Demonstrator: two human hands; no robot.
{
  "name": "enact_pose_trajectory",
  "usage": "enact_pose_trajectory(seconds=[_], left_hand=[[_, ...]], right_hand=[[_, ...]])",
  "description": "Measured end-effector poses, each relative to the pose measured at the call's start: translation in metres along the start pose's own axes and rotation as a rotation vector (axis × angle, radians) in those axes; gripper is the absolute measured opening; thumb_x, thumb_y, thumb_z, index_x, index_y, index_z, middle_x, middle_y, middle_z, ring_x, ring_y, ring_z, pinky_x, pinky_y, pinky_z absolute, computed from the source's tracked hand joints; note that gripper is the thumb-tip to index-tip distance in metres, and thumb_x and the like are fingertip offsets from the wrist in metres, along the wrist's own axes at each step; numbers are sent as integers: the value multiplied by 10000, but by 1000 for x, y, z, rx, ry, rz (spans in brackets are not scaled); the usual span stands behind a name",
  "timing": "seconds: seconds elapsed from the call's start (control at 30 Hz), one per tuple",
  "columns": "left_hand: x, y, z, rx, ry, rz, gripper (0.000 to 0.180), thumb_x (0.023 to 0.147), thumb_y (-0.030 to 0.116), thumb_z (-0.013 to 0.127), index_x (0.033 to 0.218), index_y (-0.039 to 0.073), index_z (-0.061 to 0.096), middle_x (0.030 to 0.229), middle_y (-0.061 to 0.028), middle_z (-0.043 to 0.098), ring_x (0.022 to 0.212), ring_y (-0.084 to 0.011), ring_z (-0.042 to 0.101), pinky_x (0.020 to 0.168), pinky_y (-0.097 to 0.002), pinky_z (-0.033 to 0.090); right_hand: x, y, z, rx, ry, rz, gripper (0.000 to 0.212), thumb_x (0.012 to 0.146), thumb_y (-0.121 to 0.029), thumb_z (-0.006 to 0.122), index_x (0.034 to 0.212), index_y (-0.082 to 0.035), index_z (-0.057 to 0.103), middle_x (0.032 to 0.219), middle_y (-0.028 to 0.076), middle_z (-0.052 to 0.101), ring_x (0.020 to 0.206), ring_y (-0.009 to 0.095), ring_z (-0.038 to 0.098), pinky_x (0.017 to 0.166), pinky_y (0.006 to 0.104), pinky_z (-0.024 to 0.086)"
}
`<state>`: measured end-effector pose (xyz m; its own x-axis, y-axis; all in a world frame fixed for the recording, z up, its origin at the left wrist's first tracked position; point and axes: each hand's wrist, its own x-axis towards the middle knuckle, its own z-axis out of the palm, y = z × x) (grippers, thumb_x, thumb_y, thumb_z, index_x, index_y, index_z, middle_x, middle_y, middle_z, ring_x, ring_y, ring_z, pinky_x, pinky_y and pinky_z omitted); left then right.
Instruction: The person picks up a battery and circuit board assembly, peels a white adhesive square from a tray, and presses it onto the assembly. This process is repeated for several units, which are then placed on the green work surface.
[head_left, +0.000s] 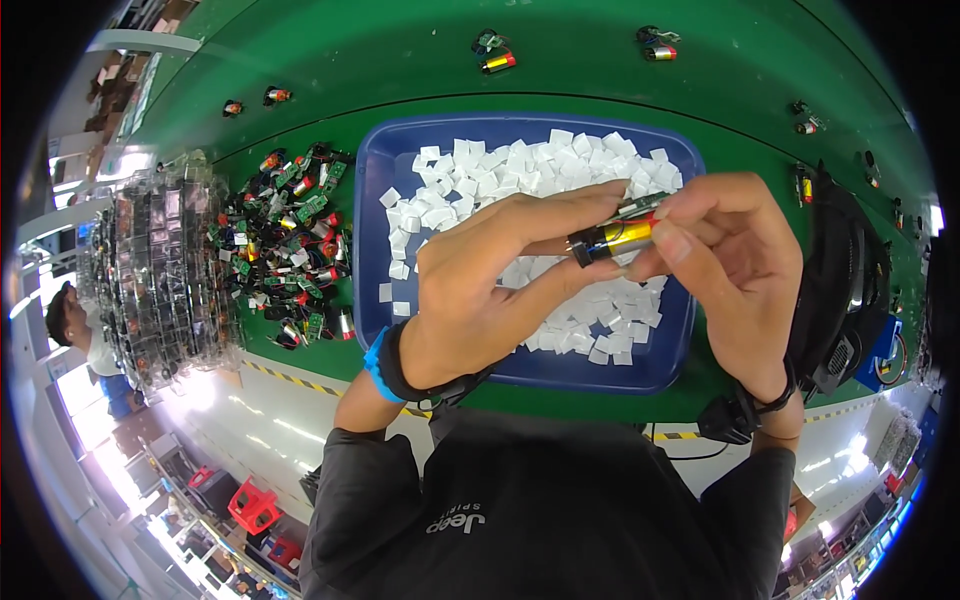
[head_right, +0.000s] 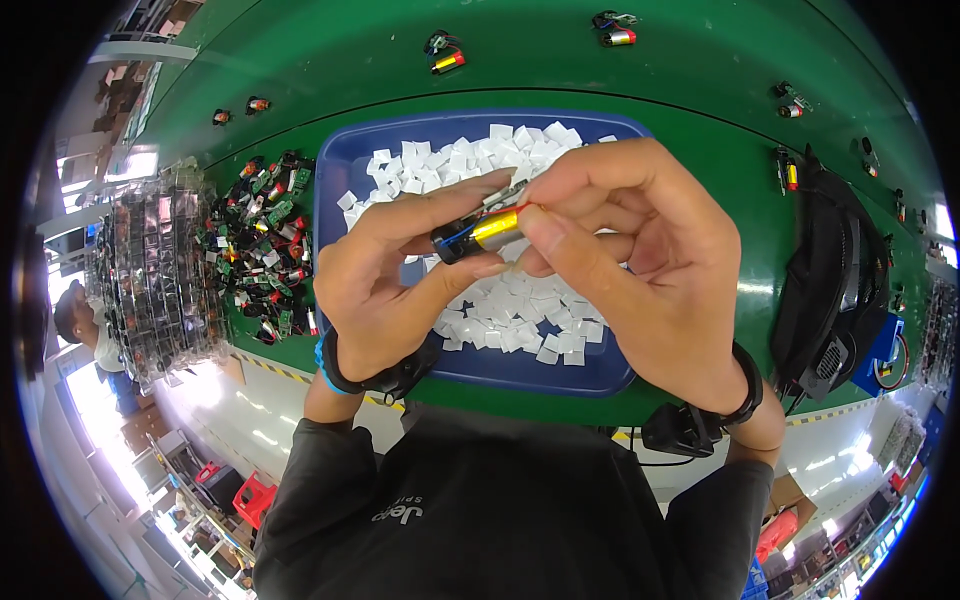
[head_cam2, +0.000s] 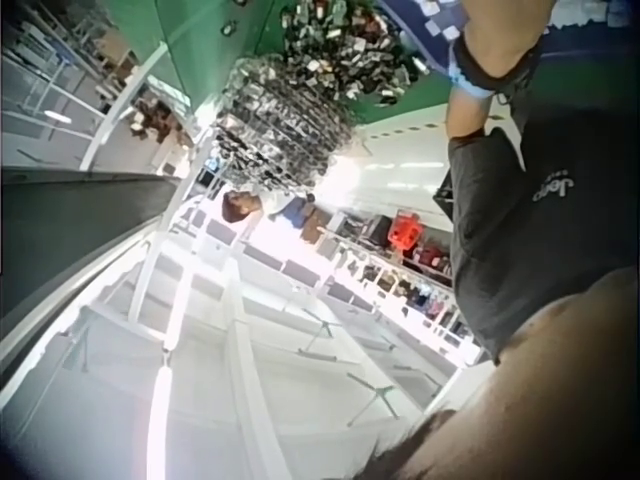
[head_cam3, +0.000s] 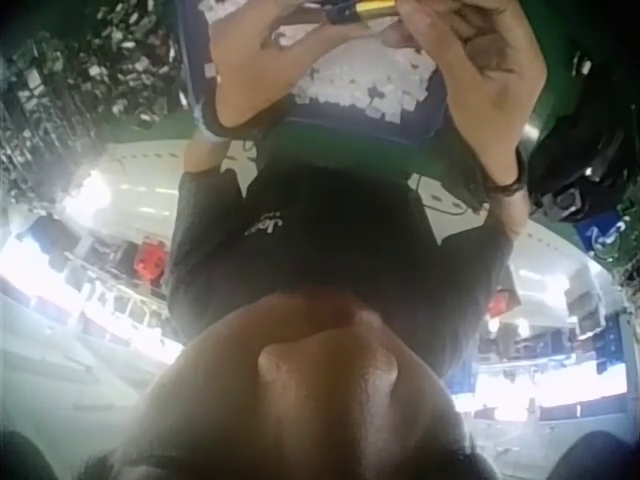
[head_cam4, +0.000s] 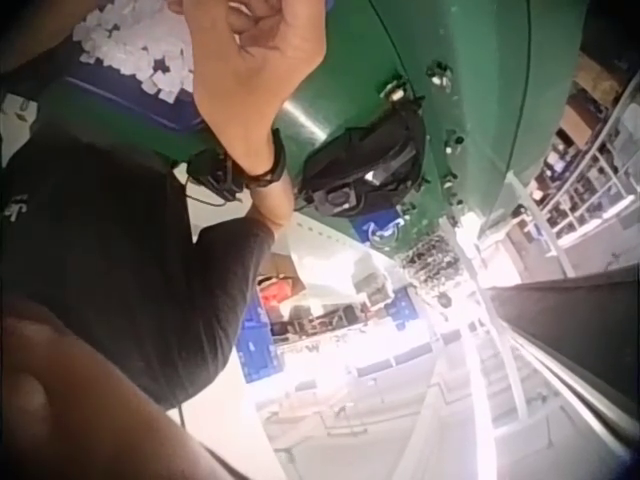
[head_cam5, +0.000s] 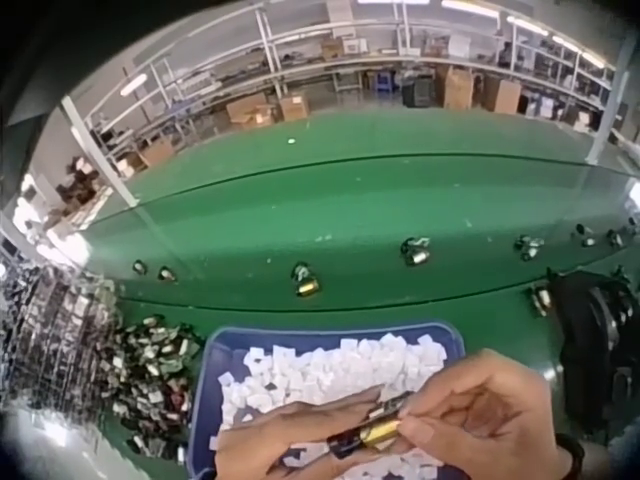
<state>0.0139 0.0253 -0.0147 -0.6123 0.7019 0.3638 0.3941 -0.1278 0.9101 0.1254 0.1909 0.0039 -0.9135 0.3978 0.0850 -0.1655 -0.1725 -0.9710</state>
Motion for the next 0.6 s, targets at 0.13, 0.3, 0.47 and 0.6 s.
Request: enact_pose_trajectory(seconds=[0.13,0.3,0.47,0.6], left_hand=[[4,4,-1,174,-21,76,380,772,-40,798,1125,-76,660,1116,-192,721,927,-260,736,770,-296,618],[5,5,-3,366,-30,228,360,769,-56,792,1103,-76,661,1090,-178,728,895,-259,733,758,-288,613],[0,5,-1,272,-1,168,338,838,-29,753,1154,-55,636,1085,-176,719,874,-189,711,721,-299,603],[3,20,-7,-184,-70,-261,286,887,-29,694,1165,-54,630,1075,-164,698,851,-185,705,736,-306,620]], right_hand=[[0,1,2,58,-10,42,213,956,12,611,1154,31,534,970,122,650,770,180,688,689,300,584],[0,-3,2,91,-22,104,261,960,11,604,1214,35,547,950,118,654,756,174,680,685,295,582],[1,3,0,-46,-85,37,283,930,-10,673,1208,20,629,941,100,695,772,131,685,664,256,585],[5,-6,-6,-465,-161,-227,317,859,-37,753,1165,-6,675,866,84,699,693,138,668,594,248,535]])
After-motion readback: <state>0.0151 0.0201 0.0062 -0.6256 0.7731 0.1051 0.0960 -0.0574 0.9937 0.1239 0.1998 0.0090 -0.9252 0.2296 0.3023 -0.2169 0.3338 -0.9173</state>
